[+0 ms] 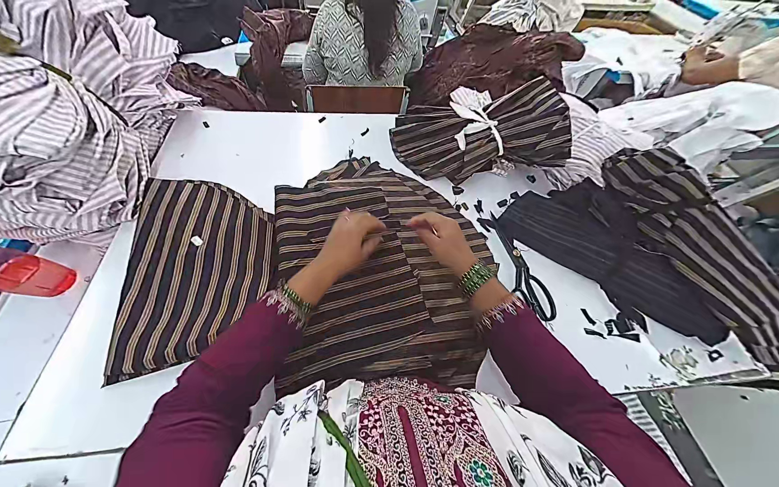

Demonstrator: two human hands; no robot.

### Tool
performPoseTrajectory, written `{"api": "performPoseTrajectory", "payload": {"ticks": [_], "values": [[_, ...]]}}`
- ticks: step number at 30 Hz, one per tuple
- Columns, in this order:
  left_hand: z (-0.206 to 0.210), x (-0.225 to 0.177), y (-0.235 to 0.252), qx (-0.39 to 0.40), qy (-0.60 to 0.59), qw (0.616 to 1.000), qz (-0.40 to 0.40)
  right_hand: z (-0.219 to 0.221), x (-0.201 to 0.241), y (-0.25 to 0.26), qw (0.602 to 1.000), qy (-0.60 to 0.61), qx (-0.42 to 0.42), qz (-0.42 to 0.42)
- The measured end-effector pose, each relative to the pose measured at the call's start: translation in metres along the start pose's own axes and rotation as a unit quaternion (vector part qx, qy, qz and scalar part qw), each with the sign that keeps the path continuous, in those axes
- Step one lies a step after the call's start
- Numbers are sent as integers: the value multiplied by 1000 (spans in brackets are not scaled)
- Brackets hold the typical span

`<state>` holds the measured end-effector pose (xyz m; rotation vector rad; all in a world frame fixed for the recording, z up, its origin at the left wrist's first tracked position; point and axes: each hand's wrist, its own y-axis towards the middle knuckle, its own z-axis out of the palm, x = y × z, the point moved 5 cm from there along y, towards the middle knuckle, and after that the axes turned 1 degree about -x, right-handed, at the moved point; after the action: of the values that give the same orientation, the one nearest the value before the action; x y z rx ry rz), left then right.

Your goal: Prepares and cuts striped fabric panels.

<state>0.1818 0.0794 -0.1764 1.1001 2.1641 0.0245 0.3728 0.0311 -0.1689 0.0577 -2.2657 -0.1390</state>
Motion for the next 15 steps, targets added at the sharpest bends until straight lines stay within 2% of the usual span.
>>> {"api": "performPoseTrajectory", "payload": {"ticks": [2,4,8,11,15], "values": [[-1,33,23,-26,47,992,-115,14,3,30,996,3,-26,-80],[15,56,26,-19,53,986,-154,31,-4,55,993,-5,-5,-116],[21,62,17,-41,-7,994,-105,48,-20,78,990,-69,78,-97],[19,58,12,-41,-48,995,-72,49,-22,76,982,-104,71,-143],[18,60,14,-24,-66,996,-63,45,-21,75,978,-107,89,-155]]}}
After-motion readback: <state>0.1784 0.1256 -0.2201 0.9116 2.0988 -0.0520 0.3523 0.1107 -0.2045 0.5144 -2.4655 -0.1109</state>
